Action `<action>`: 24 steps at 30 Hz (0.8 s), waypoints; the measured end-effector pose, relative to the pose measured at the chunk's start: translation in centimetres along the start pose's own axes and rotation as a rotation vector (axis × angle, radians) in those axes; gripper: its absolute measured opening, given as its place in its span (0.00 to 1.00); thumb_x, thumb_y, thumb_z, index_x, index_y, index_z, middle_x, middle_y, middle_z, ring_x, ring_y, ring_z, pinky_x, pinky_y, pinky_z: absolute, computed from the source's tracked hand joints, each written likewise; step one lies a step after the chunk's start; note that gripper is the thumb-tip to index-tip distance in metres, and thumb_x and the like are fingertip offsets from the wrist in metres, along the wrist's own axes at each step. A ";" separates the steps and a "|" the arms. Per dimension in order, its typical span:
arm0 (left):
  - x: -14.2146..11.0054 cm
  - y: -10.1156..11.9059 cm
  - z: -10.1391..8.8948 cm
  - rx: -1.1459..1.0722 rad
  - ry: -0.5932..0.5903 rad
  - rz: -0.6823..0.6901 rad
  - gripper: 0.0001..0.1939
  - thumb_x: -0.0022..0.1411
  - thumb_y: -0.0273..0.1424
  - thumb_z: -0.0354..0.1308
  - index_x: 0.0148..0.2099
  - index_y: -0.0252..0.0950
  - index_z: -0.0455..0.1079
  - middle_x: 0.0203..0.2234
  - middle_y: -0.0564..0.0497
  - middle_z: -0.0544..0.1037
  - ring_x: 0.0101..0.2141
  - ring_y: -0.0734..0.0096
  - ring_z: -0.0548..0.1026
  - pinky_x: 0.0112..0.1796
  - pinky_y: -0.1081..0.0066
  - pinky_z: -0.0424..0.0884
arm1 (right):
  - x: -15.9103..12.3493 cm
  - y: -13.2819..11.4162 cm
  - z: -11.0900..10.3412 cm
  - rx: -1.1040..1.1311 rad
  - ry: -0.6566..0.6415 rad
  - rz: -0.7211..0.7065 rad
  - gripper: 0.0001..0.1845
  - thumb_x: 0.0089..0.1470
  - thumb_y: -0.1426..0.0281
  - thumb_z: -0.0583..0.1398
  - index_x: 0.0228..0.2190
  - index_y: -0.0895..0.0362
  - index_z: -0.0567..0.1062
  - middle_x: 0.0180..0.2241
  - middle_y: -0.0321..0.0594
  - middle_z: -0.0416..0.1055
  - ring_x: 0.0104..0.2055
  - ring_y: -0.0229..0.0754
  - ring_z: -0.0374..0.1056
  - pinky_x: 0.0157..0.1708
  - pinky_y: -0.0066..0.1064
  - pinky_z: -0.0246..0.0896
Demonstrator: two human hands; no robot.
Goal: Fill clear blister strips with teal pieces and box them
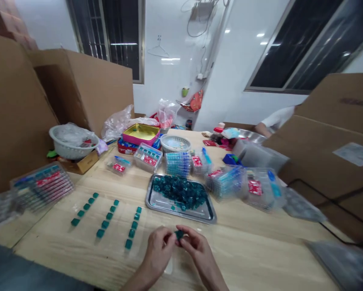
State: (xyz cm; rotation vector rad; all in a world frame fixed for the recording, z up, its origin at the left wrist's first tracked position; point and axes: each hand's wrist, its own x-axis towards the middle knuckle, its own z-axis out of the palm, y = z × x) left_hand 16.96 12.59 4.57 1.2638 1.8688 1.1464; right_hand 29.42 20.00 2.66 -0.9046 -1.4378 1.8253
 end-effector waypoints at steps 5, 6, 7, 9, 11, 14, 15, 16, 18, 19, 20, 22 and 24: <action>1.1 -1.5 1.0 -0.289 0.045 -0.169 0.06 0.48 0.29 0.56 0.23 0.31 0.69 0.17 0.54 0.69 0.23 0.73 0.67 0.26 0.74 0.60 | -0.1 0.1 0.2 -0.151 0.003 -0.072 0.20 0.36 0.58 0.68 0.32 0.55 0.79 0.36 0.47 0.76 0.40 0.52 0.71 0.43 0.40 0.66; 1.2 -1.7 0.9 -0.323 0.057 -0.188 0.05 0.46 0.28 0.56 0.23 0.31 0.69 0.17 0.54 0.69 0.23 0.74 0.66 0.26 0.75 0.60 | -0.2 0.0 0.2 -0.137 -0.014 -0.051 0.20 0.37 0.57 0.68 0.33 0.55 0.79 0.36 0.47 0.77 0.40 0.52 0.71 0.43 0.40 0.65; 1.1 -1.9 0.8 -0.349 0.058 -0.202 0.04 0.45 0.28 0.56 0.23 0.31 0.70 0.17 0.54 0.69 0.23 0.74 0.66 0.26 0.75 0.60 | -0.2 -0.2 0.2 -0.119 -0.028 -0.028 0.20 0.38 0.57 0.68 0.33 0.56 0.79 0.36 0.47 0.77 0.40 0.51 0.71 0.44 0.41 0.65; 1.0 -1.9 0.5 -0.390 0.042 -0.208 0.04 0.45 0.27 0.57 0.24 0.31 0.71 0.18 0.53 0.71 0.23 0.74 0.67 0.26 0.74 0.61 | -0.3 -0.4 0.2 -0.094 -0.054 0.012 0.18 0.40 0.58 0.67 0.33 0.56 0.79 0.35 0.47 0.77 0.39 0.50 0.71 0.42 0.39 0.65; 0.8 -2.0 0.1 -0.418 0.012 -0.193 0.04 0.44 0.25 0.56 0.25 0.31 0.71 0.20 0.52 0.72 0.24 0.73 0.68 0.27 0.74 0.62 | -0.3 -0.4 0.2 -0.072 -0.079 0.044 0.16 0.40 0.59 0.67 0.30 0.57 0.79 0.32 0.44 0.77 0.35 0.47 0.71 0.38 0.36 0.65; 0.6 -2.3 -0.1 -0.457 -0.026 -0.160 0.04 0.41 0.23 0.57 0.25 0.31 0.70 0.20 0.52 0.73 0.24 0.73 0.69 0.27 0.75 0.62 | -0.3 -0.1 0.4 -0.019 -0.099 0.086 0.15 0.37 0.61 0.69 0.26 0.57 0.77 0.26 0.39 0.74 0.30 0.41 0.68 0.32 0.30 0.62; 0.5 -2.4 -0.1 -0.481 -0.044 -0.154 0.04 0.41 0.23 0.58 0.25 0.31 0.69 0.20 0.53 0.72 0.24 0.74 0.69 0.26 0.75 0.61 | -0.3 0.0 0.5 -0.006 -0.093 0.089 0.15 0.36 0.62 0.70 0.26 0.57 0.76 0.25 0.38 0.73 0.29 0.39 0.67 0.31 0.29 0.61; 0.5 -2.5 -0.2 -0.515 -0.059 -0.156 0.05 0.40 0.23 0.59 0.25 0.32 0.68 0.20 0.53 0.72 0.23 0.74 0.68 0.26 0.75 0.61 | -0.3 0.0 0.6 0.002 -0.087 0.087 0.15 0.36 0.62 0.70 0.25 0.58 0.76 0.24 0.36 0.72 0.27 0.38 0.66 0.30 0.27 0.59; 0.4 -2.5 -0.3 -0.593 -0.091 -0.176 0.06 0.39 0.23 0.60 0.24 0.32 0.67 0.19 0.54 0.71 0.23 0.76 0.67 0.26 0.76 0.60 | -0.5 -0.1 0.9 0.004 -0.083 0.075 0.15 0.35 0.63 0.70 0.23 0.58 0.74 0.21 0.33 0.69 0.25 0.35 0.62 0.27 0.25 0.55; 0.3 -2.4 -0.4 -0.626 -0.110 -0.192 0.06 0.39 0.23 0.61 0.24 0.32 0.67 0.19 0.55 0.71 0.23 0.76 0.67 0.26 0.76 0.60 | -0.6 -0.2 1.0 0.006 -0.086 0.071 0.16 0.35 0.63 0.70 0.22 0.58 0.73 0.20 0.31 0.67 0.24 0.34 0.60 0.26 0.24 0.53; 0.3 -2.3 -0.6 -0.649 -0.128 -0.206 0.06 0.39 0.23 0.61 0.24 0.32 0.67 0.19 0.55 0.71 0.23 0.77 0.67 0.26 0.76 0.59 | -0.6 -0.4 1.1 0.010 -0.096 0.070 0.16 0.35 0.62 0.70 0.22 0.58 0.72 0.19 0.30 0.66 0.23 0.33 0.58 0.25 0.24 0.52; 0.2 -1.9 -1.0 -0.674 -0.160 -0.213 0.07 0.39 0.23 0.61 0.24 0.31 0.67 0.19 0.55 0.71 0.23 0.77 0.67 0.27 0.76 0.59 | -0.8 -0.8 1.3 0.033 -0.130 0.070 0.17 0.35 0.62 0.70 0.23 0.58 0.71 0.20 0.30 0.65 0.24 0.33 0.58 0.25 0.24 0.50; 0.1 -1.6 -1.4 -0.687 -0.190 -0.204 0.07 0.38 0.22 0.62 0.24 0.32 0.68 0.19 0.55 0.72 0.24 0.77 0.67 0.27 0.76 0.59 | -0.9 -1.1 1.3 0.069 -0.183 0.078 0.17 0.34 0.63 0.70 0.24 0.58 0.71 0.22 0.30 0.65 0.25 0.33 0.58 0.25 0.23 0.50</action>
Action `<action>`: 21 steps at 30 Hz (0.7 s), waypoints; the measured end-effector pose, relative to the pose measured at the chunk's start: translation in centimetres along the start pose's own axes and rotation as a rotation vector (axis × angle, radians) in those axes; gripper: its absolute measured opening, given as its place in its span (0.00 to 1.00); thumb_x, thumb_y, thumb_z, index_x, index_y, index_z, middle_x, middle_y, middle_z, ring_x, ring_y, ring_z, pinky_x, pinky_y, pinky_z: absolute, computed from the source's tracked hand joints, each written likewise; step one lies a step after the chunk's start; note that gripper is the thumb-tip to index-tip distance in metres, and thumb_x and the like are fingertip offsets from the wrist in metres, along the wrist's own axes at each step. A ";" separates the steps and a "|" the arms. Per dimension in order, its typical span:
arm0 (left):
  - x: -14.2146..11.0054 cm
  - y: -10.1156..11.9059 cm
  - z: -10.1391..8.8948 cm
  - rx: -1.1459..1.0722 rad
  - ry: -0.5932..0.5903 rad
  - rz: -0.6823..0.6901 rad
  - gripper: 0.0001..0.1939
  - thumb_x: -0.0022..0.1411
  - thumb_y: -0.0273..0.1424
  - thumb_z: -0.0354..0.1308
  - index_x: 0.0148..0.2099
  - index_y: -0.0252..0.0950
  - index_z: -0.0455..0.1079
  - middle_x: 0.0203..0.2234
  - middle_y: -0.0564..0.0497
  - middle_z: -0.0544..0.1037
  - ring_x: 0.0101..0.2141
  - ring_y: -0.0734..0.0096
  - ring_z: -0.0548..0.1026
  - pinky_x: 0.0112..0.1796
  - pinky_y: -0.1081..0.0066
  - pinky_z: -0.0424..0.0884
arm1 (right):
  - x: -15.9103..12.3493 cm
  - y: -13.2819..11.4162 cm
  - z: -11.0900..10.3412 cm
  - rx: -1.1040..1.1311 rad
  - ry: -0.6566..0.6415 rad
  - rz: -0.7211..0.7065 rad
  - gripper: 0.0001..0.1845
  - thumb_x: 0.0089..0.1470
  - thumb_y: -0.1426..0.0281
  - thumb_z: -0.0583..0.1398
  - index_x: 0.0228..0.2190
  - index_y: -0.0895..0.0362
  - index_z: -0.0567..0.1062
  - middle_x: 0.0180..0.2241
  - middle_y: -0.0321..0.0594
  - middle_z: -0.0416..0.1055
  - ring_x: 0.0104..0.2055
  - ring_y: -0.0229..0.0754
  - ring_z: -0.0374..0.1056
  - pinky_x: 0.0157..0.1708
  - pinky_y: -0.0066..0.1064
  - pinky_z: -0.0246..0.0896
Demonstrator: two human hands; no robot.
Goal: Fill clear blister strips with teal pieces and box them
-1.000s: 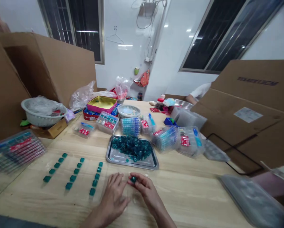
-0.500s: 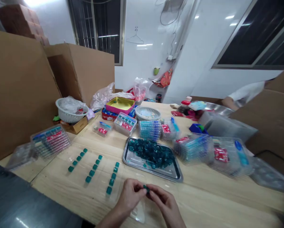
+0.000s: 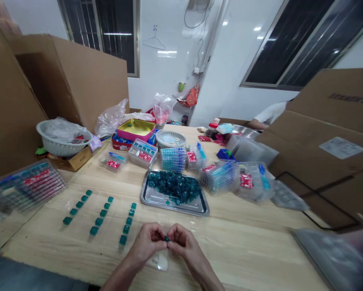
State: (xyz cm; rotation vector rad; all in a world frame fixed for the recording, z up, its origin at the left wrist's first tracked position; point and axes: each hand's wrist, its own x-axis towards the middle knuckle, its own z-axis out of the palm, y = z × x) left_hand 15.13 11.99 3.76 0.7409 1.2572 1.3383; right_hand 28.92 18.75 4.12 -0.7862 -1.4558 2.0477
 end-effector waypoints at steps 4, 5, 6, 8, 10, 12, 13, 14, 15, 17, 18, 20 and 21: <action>-0.4 0.4 -0.2 -0.010 -0.060 -0.003 0.08 0.35 0.21 0.64 0.22 0.31 0.68 0.18 0.56 0.71 0.22 0.79 0.65 0.26 0.77 0.57 | -0.3 -0.3 0.1 0.052 -0.096 0.064 0.17 0.34 0.65 0.71 0.25 0.59 0.72 0.21 0.30 0.65 0.24 0.32 0.58 0.25 0.23 0.48; -0.4 0.4 -0.2 -0.012 -0.078 -0.009 0.08 0.35 0.21 0.64 0.21 0.31 0.67 0.18 0.56 0.70 0.22 0.79 0.64 0.25 0.77 0.56 | -0.3 -0.3 0.1 0.057 -0.111 0.078 0.17 0.34 0.65 0.71 0.24 0.59 0.72 0.21 0.30 0.65 0.24 0.32 0.57 0.25 0.23 0.47; -0.5 0.4 -0.2 -0.014 -0.095 -0.014 0.09 0.34 0.22 0.65 0.21 0.31 0.67 0.17 0.56 0.70 0.21 0.80 0.63 0.24 0.78 0.56 | -0.3 -0.2 0.2 0.062 -0.128 0.087 0.16 0.33 0.66 0.71 0.24 0.59 0.72 0.21 0.30 0.65 0.24 0.32 0.57 0.25 0.23 0.46; -0.6 0.5 -0.3 -0.015 -0.120 -0.022 0.09 0.34 0.22 0.65 0.20 0.31 0.67 0.17 0.56 0.70 0.21 0.80 0.63 0.24 0.78 0.55 | -0.3 -0.1 0.2 0.075 -0.158 0.092 0.16 0.33 0.66 0.71 0.23 0.59 0.71 0.21 0.30 0.65 0.24 0.32 0.57 0.25 0.23 0.46; -0.6 0.7 -0.4 -0.018 -0.134 -0.036 0.08 0.34 0.22 0.65 0.19 0.30 0.68 0.18 0.55 0.71 0.21 0.80 0.64 0.24 0.77 0.55 | -0.2 0.1 0.2 0.087 -0.180 0.080 0.16 0.32 0.67 0.71 0.22 0.59 0.71 0.22 0.30 0.66 0.25 0.33 0.58 0.26 0.23 0.46; -0.7 1.0 -0.5 -0.045 -0.135 -0.042 0.08 0.34 0.22 0.66 0.19 0.30 0.68 0.18 0.54 0.71 0.22 0.79 0.65 0.24 0.77 0.56 | -0.1 0.2 0.2 0.097 -0.191 0.067 0.16 0.32 0.68 0.71 0.22 0.59 0.70 0.21 0.30 0.65 0.24 0.32 0.57 0.25 0.23 0.45; -0.7 1.2 -0.5 -0.068 -0.135 -0.045 0.08 0.33 0.22 0.66 0.18 0.30 0.68 0.18 0.54 0.71 0.22 0.78 0.65 0.25 0.77 0.56 | 0.0 0.1 0.2 0.105 -0.196 0.059 0.17 0.31 0.68 0.72 0.22 0.59 0.70 0.21 0.30 0.65 0.24 0.32 0.57 0.25 0.23 0.45; -0.6 1.3 -0.6 -0.094 -0.130 -0.044 0.08 0.33 0.23 0.66 0.18 0.30 0.69 0.18 0.54 0.71 0.22 0.78 0.66 0.25 0.77 0.57 | 0.1 0.1 0.3 0.120 -0.199 0.048 0.17 0.31 0.67 0.71 0.23 0.59 0.70 0.21 0.30 0.65 0.24 0.32 0.56 0.25 0.23 0.45; -0.6 1.4 -0.7 -0.121 -0.123 -0.038 0.08 0.33 0.23 0.67 0.18 0.30 0.69 0.18 0.54 0.71 0.22 0.77 0.66 0.25 0.77 0.58 | 0.2 0.0 0.3 0.141 -0.198 0.037 0.18 0.32 0.66 0.71 0.24 0.59 0.71 0.22 0.30 0.65 0.24 0.32 0.56 0.25 0.23 0.45; -0.4 1.6 -1.0 -0.172 -0.104 -0.019 0.08 0.33 0.23 0.67 0.19 0.31 0.70 0.18 0.54 0.72 0.23 0.76 0.66 0.26 0.76 0.58 | 0.5 -0.1 0.4 0.181 -0.192 0.022 0.17 0.35 0.64 0.70 0.26 0.59 0.71 0.23 0.32 0.66 0.25 0.34 0.58 0.27 0.24 0.49; -0.2 1.6 -1.1 -0.188 -0.088 -0.004 0.08 0.33 0.24 0.67 0.19 0.31 0.70 0.18 0.54 0.72 0.23 0.76 0.67 0.26 0.76 0.59 | 0.6 -0.2 0.5 0.192 -0.182 0.017 0.17 0.36 0.63 0.69 0.26 0.59 0.72 0.24 0.33 0.66 0.26 0.35 0.59 0.28 0.25 0.50; 0.1 1.7 -1.2 -0.203 -0.046 0.021 0.07 0.33 0.23 0.66 0.19 0.31 0.70 0.18 0.53 0.72 0.23 0.76 0.67 0.27 0.75 0.60 | 1.0 -0.3 0.6 0.179 -0.146 0.002 0.16 0.36 0.64 0.69 0.25 0.58 0.72 0.24 0.34 0.66 0.27 0.35 0.60 0.29 0.26 0.52; 0.3 1.8 -1.2 -0.206 -0.023 0.027 0.07 0.34 0.23 0.66 0.19 0.31 0.70 0.18 0.53 0.73 0.23 0.75 0.68 0.28 0.75 0.60 | 1.2 -0.3 0.6 0.161 -0.120 -0.016 0.16 0.35 0.64 0.70 0.25 0.58 0.71 0.24 0.34 0.66 0.27 0.35 0.59 0.29 0.26 0.52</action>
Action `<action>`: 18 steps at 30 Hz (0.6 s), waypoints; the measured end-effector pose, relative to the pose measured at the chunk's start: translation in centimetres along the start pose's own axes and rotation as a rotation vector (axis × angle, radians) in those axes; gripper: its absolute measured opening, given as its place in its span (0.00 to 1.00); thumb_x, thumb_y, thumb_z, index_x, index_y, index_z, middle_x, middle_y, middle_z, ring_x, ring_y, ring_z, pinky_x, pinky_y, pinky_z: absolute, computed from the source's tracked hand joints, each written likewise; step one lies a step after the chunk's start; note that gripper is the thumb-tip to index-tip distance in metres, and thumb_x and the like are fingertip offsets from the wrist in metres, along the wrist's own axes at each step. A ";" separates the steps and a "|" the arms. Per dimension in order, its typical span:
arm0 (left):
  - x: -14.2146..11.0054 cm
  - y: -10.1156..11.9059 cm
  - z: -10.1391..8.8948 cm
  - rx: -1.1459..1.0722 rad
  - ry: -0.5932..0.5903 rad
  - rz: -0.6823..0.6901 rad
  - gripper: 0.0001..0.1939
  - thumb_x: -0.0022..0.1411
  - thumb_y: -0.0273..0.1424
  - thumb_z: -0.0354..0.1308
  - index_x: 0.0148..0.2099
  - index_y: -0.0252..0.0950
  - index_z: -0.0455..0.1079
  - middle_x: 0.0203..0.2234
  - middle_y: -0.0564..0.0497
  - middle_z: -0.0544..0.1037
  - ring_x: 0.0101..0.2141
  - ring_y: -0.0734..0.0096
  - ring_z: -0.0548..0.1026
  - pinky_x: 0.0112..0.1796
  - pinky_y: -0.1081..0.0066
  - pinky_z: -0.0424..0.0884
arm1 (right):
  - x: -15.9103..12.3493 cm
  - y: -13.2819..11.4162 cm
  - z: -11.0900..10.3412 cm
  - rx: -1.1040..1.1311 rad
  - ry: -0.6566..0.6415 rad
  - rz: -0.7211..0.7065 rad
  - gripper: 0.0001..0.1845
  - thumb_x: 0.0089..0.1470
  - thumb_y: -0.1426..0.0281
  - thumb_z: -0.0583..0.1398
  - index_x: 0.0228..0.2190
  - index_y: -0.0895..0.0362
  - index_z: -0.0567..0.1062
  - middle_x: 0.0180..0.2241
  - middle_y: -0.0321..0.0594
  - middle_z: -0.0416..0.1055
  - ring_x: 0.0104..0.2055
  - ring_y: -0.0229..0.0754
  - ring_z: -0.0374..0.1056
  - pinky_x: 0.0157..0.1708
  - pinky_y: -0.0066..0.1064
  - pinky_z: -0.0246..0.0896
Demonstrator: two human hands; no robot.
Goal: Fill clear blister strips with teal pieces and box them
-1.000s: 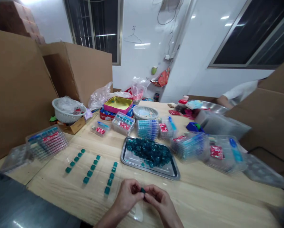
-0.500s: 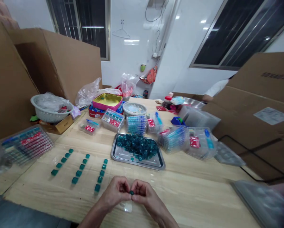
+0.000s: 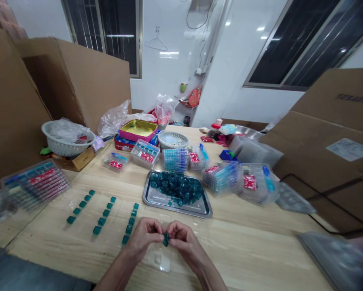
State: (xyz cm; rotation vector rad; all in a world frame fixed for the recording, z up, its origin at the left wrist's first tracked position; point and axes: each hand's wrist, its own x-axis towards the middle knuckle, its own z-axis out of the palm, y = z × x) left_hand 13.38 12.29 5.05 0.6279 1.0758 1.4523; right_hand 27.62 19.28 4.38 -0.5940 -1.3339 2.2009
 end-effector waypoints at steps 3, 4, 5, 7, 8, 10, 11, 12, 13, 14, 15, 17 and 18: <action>0.5 0.1 0.1 -0.005 0.064 0.007 0.07 0.34 0.22 0.64 0.18 0.31 0.68 0.18 0.53 0.73 0.23 0.76 0.68 0.28 0.75 0.61 | 0.7 0.0 0.0 -0.058 0.066 -0.062 0.15 0.34 0.66 0.70 0.23 0.58 0.70 0.22 0.32 0.65 0.25 0.34 0.58 0.27 0.25 0.51; 0.7 0.1 0.1 -0.008 0.079 0.007 0.07 0.34 0.21 0.63 0.18 0.31 0.67 0.18 0.53 0.73 0.22 0.77 0.67 0.27 0.76 0.60 | 1.0 0.0 0.0 -0.070 0.083 -0.069 0.15 0.34 0.67 0.70 0.23 0.58 0.69 0.21 0.32 0.64 0.25 0.34 0.58 0.26 0.24 0.51; 0.8 0.1 0.1 -0.014 0.093 0.002 0.07 0.34 0.21 0.63 0.19 0.31 0.67 0.17 0.54 0.72 0.22 0.79 0.66 0.26 0.76 0.59 | 1.2 0.0 0.0 -0.080 0.100 -0.069 0.15 0.34 0.67 0.69 0.23 0.57 0.69 0.21 0.31 0.64 0.24 0.33 0.58 0.26 0.24 0.51; 1.2 0.0 -0.2 -0.034 0.105 -0.021 0.10 0.34 0.20 0.62 0.25 0.32 0.68 0.17 0.56 0.72 0.19 0.80 0.65 0.24 0.77 0.57 | 1.7 0.1 -0.2 -0.108 0.140 -0.064 0.14 0.35 0.68 0.69 0.24 0.57 0.69 0.22 0.31 0.65 0.23 0.33 0.59 0.25 0.24 0.52; 1.5 0.0 -0.3 -0.041 0.104 -0.029 0.13 0.34 0.20 0.61 0.28 0.33 0.67 0.17 0.57 0.72 0.19 0.81 0.64 0.23 0.78 0.56 | 2.0 0.2 -0.4 -0.128 0.163 -0.063 0.14 0.35 0.69 0.68 0.24 0.57 0.68 0.22 0.31 0.65 0.23 0.33 0.59 0.25 0.24 0.52; 2.1 -0.3 -0.9 -0.018 0.096 -0.026 0.16 0.35 0.21 0.61 0.32 0.33 0.66 0.18 0.57 0.72 0.18 0.82 0.64 0.22 0.78 0.56 | 2.8 0.5 -0.9 -0.181 0.195 -0.063 0.13 0.35 0.70 0.66 0.24 0.56 0.67 0.21 0.30 0.64 0.23 0.33 0.59 0.24 0.24 0.53; 2.5 -0.5 -1.2 0.033 0.099 -0.016 0.15 0.36 0.21 0.60 0.32 0.33 0.66 0.18 0.57 0.72 0.18 0.81 0.64 0.22 0.79 0.56 | 3.3 0.7 -1.2 -0.216 0.204 -0.066 0.12 0.34 0.71 0.65 0.23 0.56 0.67 0.21 0.30 0.63 0.22 0.33 0.58 0.24 0.24 0.53; 3.0 -0.7 -1.4 0.139 0.112 0.006 0.13 0.38 0.22 0.59 0.32 0.33 0.65 0.18 0.57 0.71 0.18 0.81 0.64 0.22 0.79 0.56 | 3.8 1.0 -1.6 -0.259 0.209 -0.072 0.12 0.34 0.72 0.64 0.23 0.56 0.66 0.20 0.29 0.62 0.22 0.33 0.58 0.23 0.24 0.52; 3.5 -1.0 -1.7 0.284 0.136 0.036 0.11 0.40 0.22 0.57 0.31 0.33 0.65 0.18 0.57 0.71 0.18 0.80 0.65 0.22 0.79 0.57 | 4.3 1.3 -1.9 -0.315 0.214 -0.082 0.11 0.34 0.72 0.63 0.22 0.56 0.65 0.19 0.28 0.61 0.21 0.33 0.57 0.22 0.24 0.52; 4.0 -1.3 -1.9 0.442 0.168 0.068 0.09 0.41 0.22 0.56 0.30 0.33 0.65 0.18 0.57 0.70 0.19 0.79 0.66 0.22 0.79 0.58 | 4.9 1.7 -2.1 -0.387 0.222 -0.100 0.10 0.34 0.73 0.61 0.22 0.56 0.64 0.19 0.28 0.60 0.21 0.33 0.57 0.22 0.24 0.52; 4.5 -1.5 -2.0 0.593 0.203 0.101 0.07 0.43 0.21 0.54 0.30 0.33 0.64 0.18 0.57 0.69 0.20 0.78 0.67 0.23 0.78 0.59 | 5.3 2.0 -2.3 -0.483 0.239 -0.130 0.08 0.34 0.74 0.59 0.21 0.55 0.63 0.19 0.28 0.60 0.21 0.34 0.57 0.22 0.25 0.52; 5.5 -2.0 -2.1 0.810 0.261 0.154 0.08 0.44 0.19 0.52 0.28 0.34 0.65 0.18 0.57 0.68 0.21 0.76 0.68 0.25 0.77 0.60 | 6.1 2.6 -2.5 -0.683 0.290 -0.199 0.06 0.35 0.75 0.56 0.21 0.55 0.63 0.19 0.30 0.60 0.23 0.36 0.58 0.24 0.26 0.52; 5.9 -2.2 -2.1 0.867 0.281 0.169 0.09 0.44 0.17 0.51 0.28 0.34 0.65 0.18 0.57 0.68 0.22 0.76 0.68 0.26 0.77 0.59 | 6.4 2.8 -2.5 -0.768 0.315 -0.230 0.05 0.36 0.76 0.54 0.21 0.55 0.63 0.20 0.31 0.61 0.23 0.36 0.58 0.25 0.26 0.51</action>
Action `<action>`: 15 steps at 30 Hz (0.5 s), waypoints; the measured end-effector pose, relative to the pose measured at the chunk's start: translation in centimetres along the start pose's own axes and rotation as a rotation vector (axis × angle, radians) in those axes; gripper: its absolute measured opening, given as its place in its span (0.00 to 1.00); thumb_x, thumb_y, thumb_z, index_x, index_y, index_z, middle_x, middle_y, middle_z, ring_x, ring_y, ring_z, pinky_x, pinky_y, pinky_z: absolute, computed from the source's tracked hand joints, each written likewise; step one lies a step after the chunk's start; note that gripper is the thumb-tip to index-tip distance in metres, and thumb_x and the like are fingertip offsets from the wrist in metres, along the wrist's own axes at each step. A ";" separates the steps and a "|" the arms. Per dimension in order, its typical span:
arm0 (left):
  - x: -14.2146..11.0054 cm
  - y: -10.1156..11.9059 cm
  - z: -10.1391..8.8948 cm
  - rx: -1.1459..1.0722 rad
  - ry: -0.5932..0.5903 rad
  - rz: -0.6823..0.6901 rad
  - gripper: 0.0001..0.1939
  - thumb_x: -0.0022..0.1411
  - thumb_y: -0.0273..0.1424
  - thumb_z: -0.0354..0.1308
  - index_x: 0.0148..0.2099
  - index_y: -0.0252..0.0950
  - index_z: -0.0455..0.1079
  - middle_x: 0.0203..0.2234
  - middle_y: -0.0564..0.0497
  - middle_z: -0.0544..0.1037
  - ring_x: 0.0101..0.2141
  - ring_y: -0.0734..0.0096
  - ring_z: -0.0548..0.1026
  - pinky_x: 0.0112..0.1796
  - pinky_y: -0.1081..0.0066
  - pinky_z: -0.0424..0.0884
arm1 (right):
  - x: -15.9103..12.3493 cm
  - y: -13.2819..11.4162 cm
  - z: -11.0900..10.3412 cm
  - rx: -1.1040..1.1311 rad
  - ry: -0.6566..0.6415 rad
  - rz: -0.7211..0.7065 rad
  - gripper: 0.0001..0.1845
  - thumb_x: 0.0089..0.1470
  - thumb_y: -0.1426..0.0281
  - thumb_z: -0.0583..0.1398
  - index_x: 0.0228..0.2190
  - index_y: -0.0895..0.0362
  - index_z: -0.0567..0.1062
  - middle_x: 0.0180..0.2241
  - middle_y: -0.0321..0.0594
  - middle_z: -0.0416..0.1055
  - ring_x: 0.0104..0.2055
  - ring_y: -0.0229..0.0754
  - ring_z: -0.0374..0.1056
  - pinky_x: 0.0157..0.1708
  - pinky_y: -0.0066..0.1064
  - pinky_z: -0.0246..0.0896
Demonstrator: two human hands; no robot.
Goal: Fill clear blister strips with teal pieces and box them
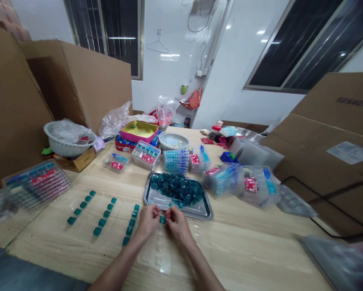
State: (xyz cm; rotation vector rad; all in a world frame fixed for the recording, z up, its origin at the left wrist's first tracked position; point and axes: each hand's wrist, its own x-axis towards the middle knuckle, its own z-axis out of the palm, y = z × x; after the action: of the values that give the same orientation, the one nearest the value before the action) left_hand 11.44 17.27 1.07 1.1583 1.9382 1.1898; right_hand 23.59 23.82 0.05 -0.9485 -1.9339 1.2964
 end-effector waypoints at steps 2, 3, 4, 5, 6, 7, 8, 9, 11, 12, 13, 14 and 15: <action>0.5 -0.1 0.5 0.089 0.025 0.011 0.10 0.44 0.15 0.50 0.28 0.34 0.67 0.18 0.56 0.67 0.23 0.74 0.67 0.27 0.76 0.58 | 0.2 0.3 0.4 -0.130 0.039 -0.059 0.05 0.37 0.77 0.52 0.21 0.56 0.63 0.20 0.32 0.61 0.24 0.37 0.58 0.26 0.27 0.51; 0.7 -0.2 0.7 0.140 0.032 0.015 0.11 0.44 0.15 0.50 0.27 0.34 0.67 0.18 0.56 0.67 0.23 0.73 0.67 0.27 0.75 0.57 | 0.2 0.3 0.5 -0.183 0.050 -0.084 0.06 0.38 0.78 0.51 0.21 0.56 0.63 0.21 0.33 0.61 0.25 0.38 0.58 0.26 0.27 0.50; 0.8 -0.1 0.8 0.186 0.035 0.018 0.12 0.45 0.14 0.50 0.27 0.34 0.68 0.18 0.55 0.68 0.24 0.73 0.67 0.28 0.75 0.57 | 0.1 0.3 0.6 -0.236 0.057 -0.107 0.07 0.39 0.79 0.50 0.22 0.56 0.63 0.21 0.33 0.61 0.25 0.38 0.58 0.27 0.27 0.50; 0.8 -0.1 0.9 0.228 0.033 0.019 0.12 0.45 0.14 0.50 0.27 0.33 0.68 0.19 0.55 0.68 0.25 0.72 0.68 0.28 0.74 0.57 | 0.1 0.3 0.7 -0.295 0.063 -0.130 0.08 0.40 0.80 0.49 0.22 0.56 0.64 0.21 0.34 0.62 0.25 0.38 0.59 0.27 0.27 0.50; 0.8 0.0 1.0 0.267 0.029 0.020 0.12 0.46 0.14 0.50 0.27 0.33 0.69 0.19 0.54 0.69 0.25 0.71 0.68 0.29 0.74 0.57 | 0.1 0.2 0.7 -0.350 0.068 -0.146 0.10 0.41 0.81 0.48 0.22 0.56 0.64 0.21 0.34 0.62 0.25 0.38 0.59 0.27 0.27 0.50; 0.8 0.1 1.1 0.302 0.023 0.022 0.12 0.46 0.14 0.49 0.28 0.33 0.69 0.20 0.52 0.70 0.26 0.70 0.69 0.30 0.73 0.58 | 0.0 0.0 0.8 -0.396 0.070 -0.153 0.10 0.41 0.82 0.48 0.22 0.57 0.65 0.22 0.35 0.63 0.26 0.38 0.60 0.27 0.27 0.50; 0.8 0.2 1.1 0.333 0.013 0.027 0.11 0.48 0.15 0.49 0.28 0.32 0.70 0.21 0.50 0.72 0.27 0.68 0.70 0.30 0.72 0.58 | -0.1 -0.2 0.9 -0.446 0.071 -0.152 0.11 0.42 0.82 0.48 0.23 0.57 0.66 0.22 0.36 0.64 0.26 0.39 0.60 0.27 0.27 0.50; 0.7 0.3 1.1 0.360 0.000 0.037 0.11 0.50 0.16 0.49 0.29 0.32 0.71 0.23 0.48 0.73 0.29 0.67 0.71 0.32 0.71 0.59 | -0.1 -0.5 1.1 -0.501 0.068 -0.144 0.12 0.44 0.82 0.48 0.24 0.57 0.67 0.23 0.38 0.66 0.27 0.39 0.61 0.28 0.27 0.50; 0.6 0.6 1.0 0.403 -0.037 0.068 0.11 0.53 0.19 0.49 0.30 0.32 0.72 0.26 0.45 0.75 0.31 0.64 0.72 0.34 0.69 0.60 | -0.4 -1.2 1.3 -0.625 0.051 -0.112 0.13 0.45 0.83 0.49 0.26 0.58 0.69 0.27 0.42 0.69 0.30 0.41 0.63 0.29 0.28 0.51; 0.5 0.8 0.9 0.419 -0.056 0.083 0.11 0.53 0.20 0.49 0.31 0.33 0.73 0.28 0.44 0.76 0.33 0.62 0.72 0.35 0.68 0.61 | -0.5 -1.5 1.4 -0.681 0.038 -0.094 0.14 0.46 0.83 0.49 0.27 0.58 0.71 0.30 0.43 0.70 0.31 0.41 0.64 0.30 0.28 0.51; 0.4 0.8 0.8 0.432 -0.074 0.095 0.11 0.54 0.20 0.49 0.31 0.33 0.73 0.29 0.43 0.77 0.34 0.62 0.73 0.35 0.68 0.61 | -0.6 -1.7 1.4 -0.720 0.020 -0.079 0.15 0.46 0.84 0.50 0.29 0.58 0.72 0.32 0.45 0.71 0.32 0.42 0.65 0.31 0.28 0.51; 0.3 0.9 0.6 0.444 -0.086 0.102 0.12 0.53 0.19 0.49 0.32 0.33 0.74 0.30 0.43 0.77 0.34 0.61 0.73 0.36 0.68 0.61 | -0.7 -1.9 1.3 -0.736 -0.001 -0.070 0.15 0.46 0.84 0.50 0.29 0.58 0.73 0.33 0.45 0.72 0.33 0.42 0.66 0.31 0.28 0.51; 0.2 0.9 0.5 0.454 -0.091 0.103 0.12 0.53 0.19 0.49 0.32 0.33 0.74 0.30 0.42 0.77 0.35 0.61 0.73 0.37 0.68 0.62 | -0.8 -2.1 1.0 -0.727 -0.026 -0.070 0.15 0.46 0.84 0.50 0.29 0.57 0.74 0.33 0.45 0.73 0.34 0.42 0.67 0.32 0.28 0.52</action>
State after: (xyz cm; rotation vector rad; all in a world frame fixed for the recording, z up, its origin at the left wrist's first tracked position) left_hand 12.08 17.87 1.69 1.5270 2.1625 0.7439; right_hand 22.74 22.16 1.59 -1.1759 -2.4857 0.5466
